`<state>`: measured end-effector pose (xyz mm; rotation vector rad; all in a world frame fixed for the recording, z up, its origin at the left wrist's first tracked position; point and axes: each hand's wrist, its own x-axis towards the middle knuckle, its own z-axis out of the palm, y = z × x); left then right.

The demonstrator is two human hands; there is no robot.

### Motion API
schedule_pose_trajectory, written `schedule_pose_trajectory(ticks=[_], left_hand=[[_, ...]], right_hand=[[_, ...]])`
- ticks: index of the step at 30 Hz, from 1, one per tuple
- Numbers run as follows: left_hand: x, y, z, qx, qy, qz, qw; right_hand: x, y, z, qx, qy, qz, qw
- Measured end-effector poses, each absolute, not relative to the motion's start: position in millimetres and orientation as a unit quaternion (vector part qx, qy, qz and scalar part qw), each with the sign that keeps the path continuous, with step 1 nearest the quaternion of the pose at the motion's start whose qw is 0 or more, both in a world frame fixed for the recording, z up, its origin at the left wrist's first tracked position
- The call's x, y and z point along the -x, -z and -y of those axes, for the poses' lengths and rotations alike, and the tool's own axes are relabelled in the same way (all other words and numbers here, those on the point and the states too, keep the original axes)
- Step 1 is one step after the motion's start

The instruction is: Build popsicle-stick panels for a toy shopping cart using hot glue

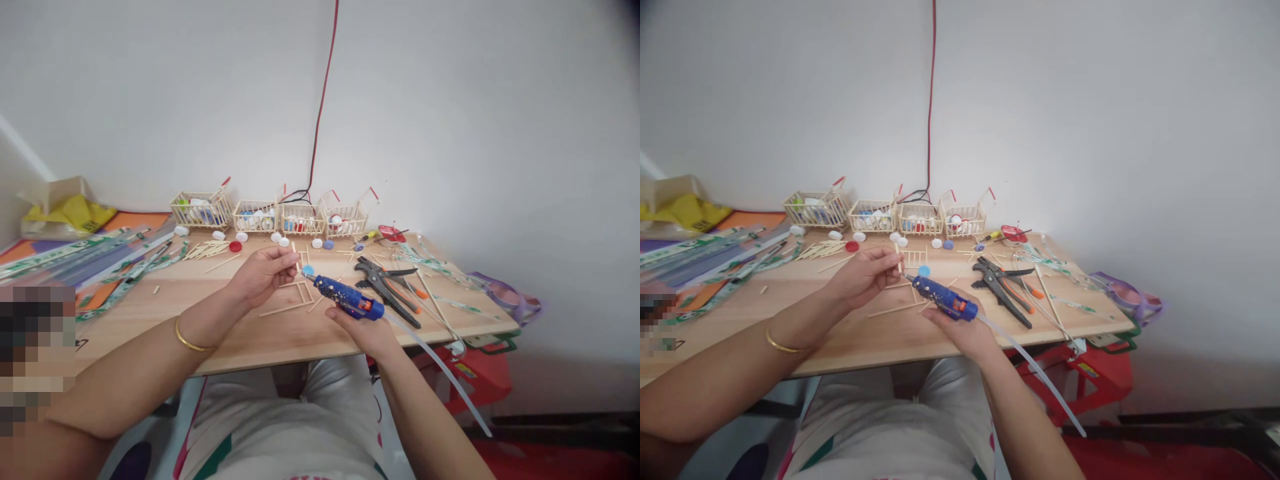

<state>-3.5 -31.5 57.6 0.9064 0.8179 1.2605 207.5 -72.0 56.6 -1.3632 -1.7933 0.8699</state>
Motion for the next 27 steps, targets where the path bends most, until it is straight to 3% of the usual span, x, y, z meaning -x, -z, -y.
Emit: schedule_pose_trajectory(ticks=[27], left_hand=[[2, -58, 33, -0.413, -0.558, -0.341, 0.634]], right_hand=[[-204, -46, 64, 0.524, -0.303, 0.721, 0.338]])
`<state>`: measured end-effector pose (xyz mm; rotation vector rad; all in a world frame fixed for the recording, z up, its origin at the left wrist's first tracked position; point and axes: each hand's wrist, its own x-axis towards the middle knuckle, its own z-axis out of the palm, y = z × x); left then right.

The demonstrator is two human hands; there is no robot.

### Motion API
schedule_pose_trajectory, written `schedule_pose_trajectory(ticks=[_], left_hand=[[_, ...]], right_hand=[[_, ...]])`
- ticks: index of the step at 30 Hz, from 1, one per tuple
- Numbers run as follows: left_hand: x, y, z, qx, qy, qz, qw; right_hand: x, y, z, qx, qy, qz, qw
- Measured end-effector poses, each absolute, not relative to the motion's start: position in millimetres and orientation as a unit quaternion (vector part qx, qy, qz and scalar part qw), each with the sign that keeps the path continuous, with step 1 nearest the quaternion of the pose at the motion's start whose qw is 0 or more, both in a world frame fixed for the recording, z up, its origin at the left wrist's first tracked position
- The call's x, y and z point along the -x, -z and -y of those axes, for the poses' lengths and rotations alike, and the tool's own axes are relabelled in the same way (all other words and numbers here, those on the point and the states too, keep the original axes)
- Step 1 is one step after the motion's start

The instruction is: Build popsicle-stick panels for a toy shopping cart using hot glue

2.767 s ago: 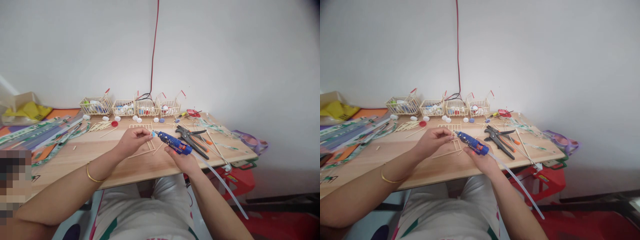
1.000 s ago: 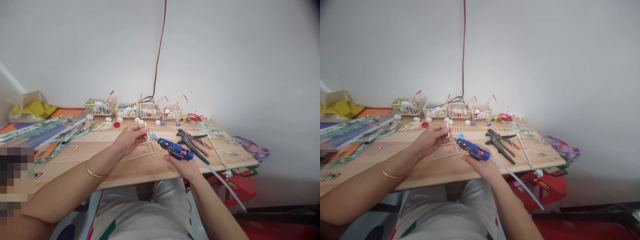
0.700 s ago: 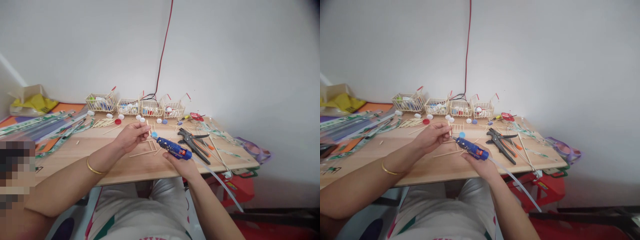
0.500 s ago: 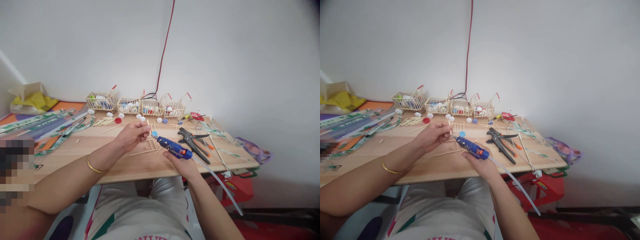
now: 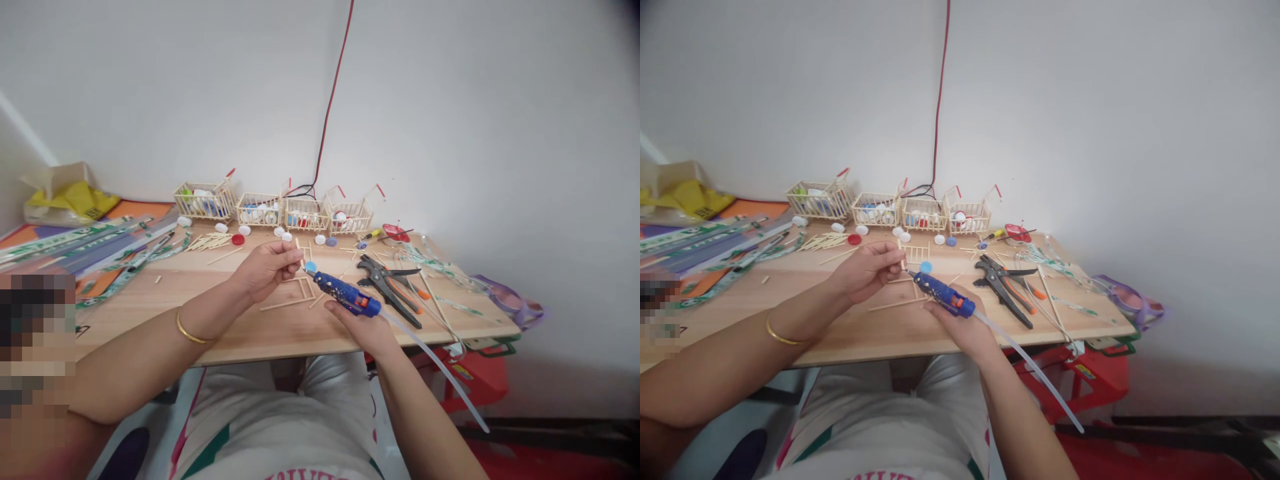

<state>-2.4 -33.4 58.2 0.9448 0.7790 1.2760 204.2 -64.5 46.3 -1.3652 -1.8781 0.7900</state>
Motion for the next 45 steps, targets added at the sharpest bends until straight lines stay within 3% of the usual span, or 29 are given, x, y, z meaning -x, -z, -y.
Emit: schedule_pose_trajectory(ticks=[3, 9, 20, 24, 26, 29, 32, 35, 45], left_hand=[[3, -59, 33, -0.409, -0.560, -0.330, 0.640], [4, -57, 31, -0.386, -0.559, -0.324, 0.658], [6, -51, 26, -0.382, -0.553, -0.363, 0.646], [4, -49, 24, -0.378, -0.554, -0.382, 0.635], [3, -48, 24, -0.376, -0.553, -0.390, 0.633], [1, -46, 23, -0.375, -0.553, -0.387, 0.636], [0, -44, 24, -0.372, -0.554, -0.376, 0.643], [-1, -43, 26, -0.371, -0.547, -0.376, 0.650], [-2, -44, 28, -0.371, -0.538, -0.378, 0.655]], right_hand=[[-212, -35, 55, 0.521, -0.250, 0.756, 0.306], [-255, -33, 15, 0.539, -0.030, 0.804, 0.248], [-302, -38, -36, 0.570, -0.027, 0.809, 0.144], [-289, -49, -10, 0.619, 0.088, 0.754, 0.201], [-270, -58, 1, 0.557, 0.045, 0.780, 0.282], [-231, -65, 9, 0.460, -0.138, 0.804, 0.352], [-194, -62, 8, 0.409, -0.320, 0.782, 0.343], [-174, -58, 3, 0.397, -0.430, 0.739, 0.334], [-174, -60, -9, 0.368, -0.582, 0.666, 0.287]])
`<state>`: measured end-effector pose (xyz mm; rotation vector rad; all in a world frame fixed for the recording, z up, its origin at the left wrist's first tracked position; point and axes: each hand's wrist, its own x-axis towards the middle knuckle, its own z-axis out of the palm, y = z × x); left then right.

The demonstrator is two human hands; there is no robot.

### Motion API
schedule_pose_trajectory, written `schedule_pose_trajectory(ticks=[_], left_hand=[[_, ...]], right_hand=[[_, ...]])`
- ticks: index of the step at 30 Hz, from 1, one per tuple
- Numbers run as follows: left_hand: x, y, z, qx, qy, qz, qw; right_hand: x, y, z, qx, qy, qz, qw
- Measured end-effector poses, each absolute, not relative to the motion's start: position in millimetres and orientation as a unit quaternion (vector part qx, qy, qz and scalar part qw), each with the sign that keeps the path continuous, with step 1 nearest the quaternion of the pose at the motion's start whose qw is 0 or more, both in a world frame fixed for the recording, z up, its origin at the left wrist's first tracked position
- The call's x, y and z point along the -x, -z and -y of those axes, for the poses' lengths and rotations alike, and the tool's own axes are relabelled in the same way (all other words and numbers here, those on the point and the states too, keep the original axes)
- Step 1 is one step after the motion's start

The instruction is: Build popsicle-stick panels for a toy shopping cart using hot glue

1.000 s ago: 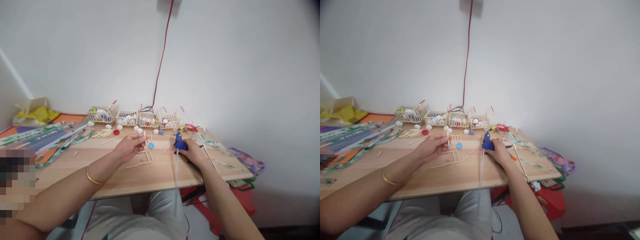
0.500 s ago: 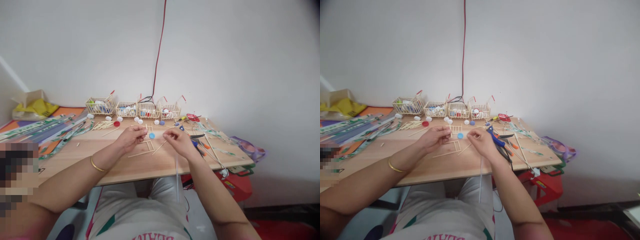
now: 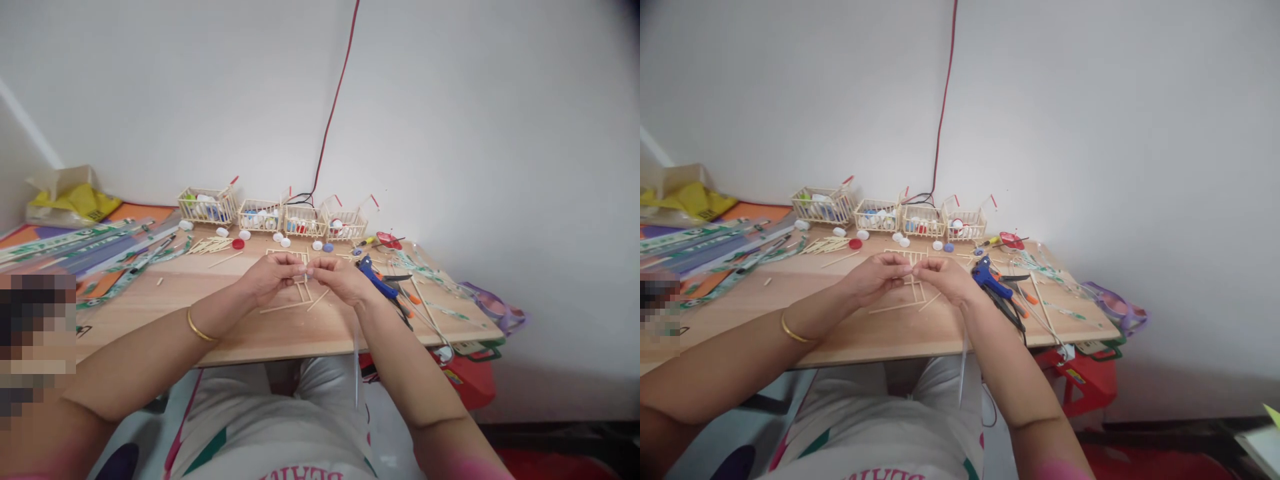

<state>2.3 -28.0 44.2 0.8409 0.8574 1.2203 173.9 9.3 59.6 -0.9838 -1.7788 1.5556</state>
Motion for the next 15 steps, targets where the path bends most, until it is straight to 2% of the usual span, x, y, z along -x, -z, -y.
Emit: schedule_pose_trajectory(ticks=[5, 7, 10, 15], left_hand=[[-2, -43, 28, -0.399, -0.522, -0.383, 0.649], [2, -44, 26, -0.443, -0.508, -0.406, 0.617], [12, -46, 22, -0.569, -0.455, -0.480, 0.487], [23, -45, 24, -0.784, -0.187, -0.554, 0.211]], right_hand=[[-171, -52, -14, 0.343, -0.607, 0.659, 0.281], [-171, -50, -16, 0.343, -0.605, 0.654, 0.298], [-173, -46, -18, 0.386, -0.581, 0.638, 0.326], [-176, -36, -10, 0.482, -0.502, 0.660, 0.284]])
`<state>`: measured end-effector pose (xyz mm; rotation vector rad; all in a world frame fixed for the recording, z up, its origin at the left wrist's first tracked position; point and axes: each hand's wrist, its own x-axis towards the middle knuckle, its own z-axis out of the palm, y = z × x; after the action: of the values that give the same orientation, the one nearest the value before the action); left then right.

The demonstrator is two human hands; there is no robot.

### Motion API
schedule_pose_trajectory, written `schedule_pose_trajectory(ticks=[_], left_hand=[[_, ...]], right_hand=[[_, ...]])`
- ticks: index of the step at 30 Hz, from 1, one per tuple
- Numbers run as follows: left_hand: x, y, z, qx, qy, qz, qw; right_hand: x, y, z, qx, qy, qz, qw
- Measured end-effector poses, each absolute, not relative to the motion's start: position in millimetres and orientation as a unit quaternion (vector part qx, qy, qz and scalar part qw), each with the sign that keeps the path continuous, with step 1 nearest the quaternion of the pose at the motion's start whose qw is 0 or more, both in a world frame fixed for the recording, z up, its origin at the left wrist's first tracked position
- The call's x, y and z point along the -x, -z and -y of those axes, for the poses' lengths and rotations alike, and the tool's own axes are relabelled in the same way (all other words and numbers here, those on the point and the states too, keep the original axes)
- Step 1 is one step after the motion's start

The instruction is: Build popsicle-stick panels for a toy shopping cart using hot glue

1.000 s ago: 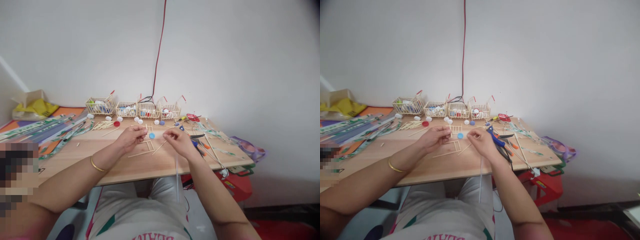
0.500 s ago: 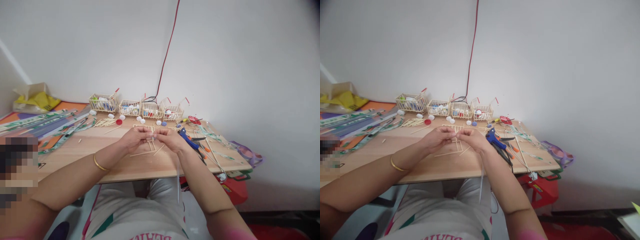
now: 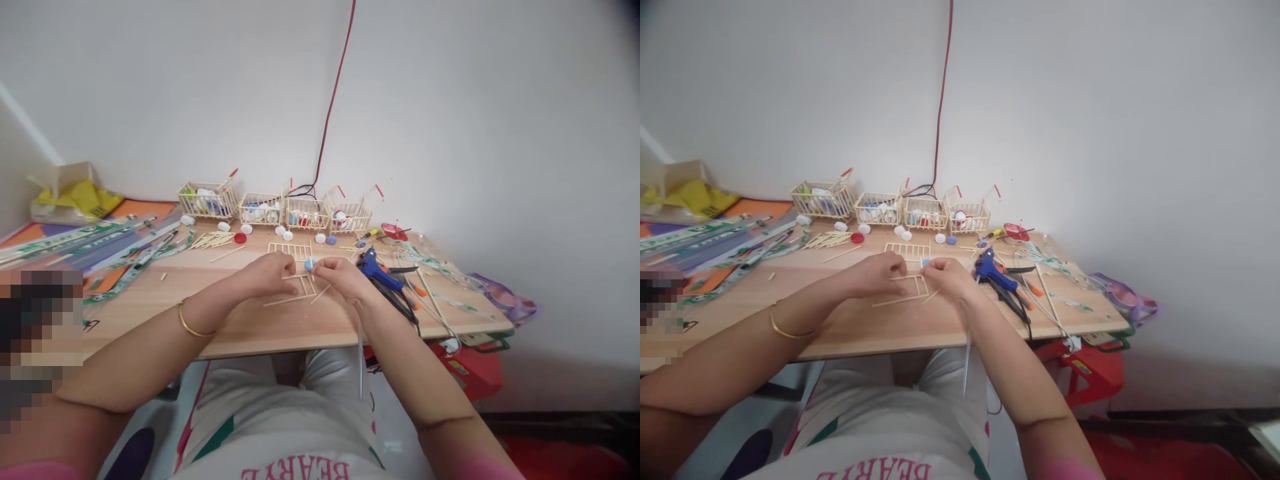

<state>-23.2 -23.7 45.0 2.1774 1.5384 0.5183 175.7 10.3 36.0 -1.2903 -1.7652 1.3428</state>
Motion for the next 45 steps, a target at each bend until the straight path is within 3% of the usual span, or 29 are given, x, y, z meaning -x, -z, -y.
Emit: schedule_pose_trajectory(ticks=[5, 16, 22, 25, 30, 36, 38, 40, 43, 45], left_hand=[[20, -40, 33, -0.812, -0.068, -0.568, 0.116], [16, -41, 42, -0.799, -0.095, -0.579, 0.129], [19, -43, 38, -0.829, -0.117, -0.539, 0.088], [-6, -53, 53, -0.880, -0.174, -0.429, 0.109], [-81, -56, 109, -0.920, -0.186, -0.290, 0.188], [-99, -8, 150, -0.846, -0.251, -0.298, 0.364], [-96, 12, 158, -0.754, -0.277, -0.399, 0.443], [-96, 25, 163, -0.600, -0.289, -0.460, 0.587], [-101, 23, 163, -0.331, -0.275, -0.387, 0.815], [-100, 6, 157, -0.268, -0.272, -0.309, 0.871]], right_hand=[[-170, -31, 1, 0.525, -0.453, 0.678, 0.243], [-174, -36, 11, 0.505, -0.434, 0.690, 0.284], [-202, -42, 54, 0.438, -0.397, 0.703, 0.396], [-244, -40, 85, 0.423, -0.420, 0.665, 0.449], [-303, -44, 100, 0.441, -0.422, 0.518, 0.599], [-308, -45, 94, 0.413, -0.464, 0.522, 0.585], [-306, -39, 93, 0.406, -0.478, 0.510, 0.589], [-303, -35, 93, 0.401, -0.495, 0.498, 0.589], [-298, -33, 95, 0.391, -0.516, 0.493, 0.582], [-296, -36, 97, 0.381, -0.524, 0.491, 0.582]])
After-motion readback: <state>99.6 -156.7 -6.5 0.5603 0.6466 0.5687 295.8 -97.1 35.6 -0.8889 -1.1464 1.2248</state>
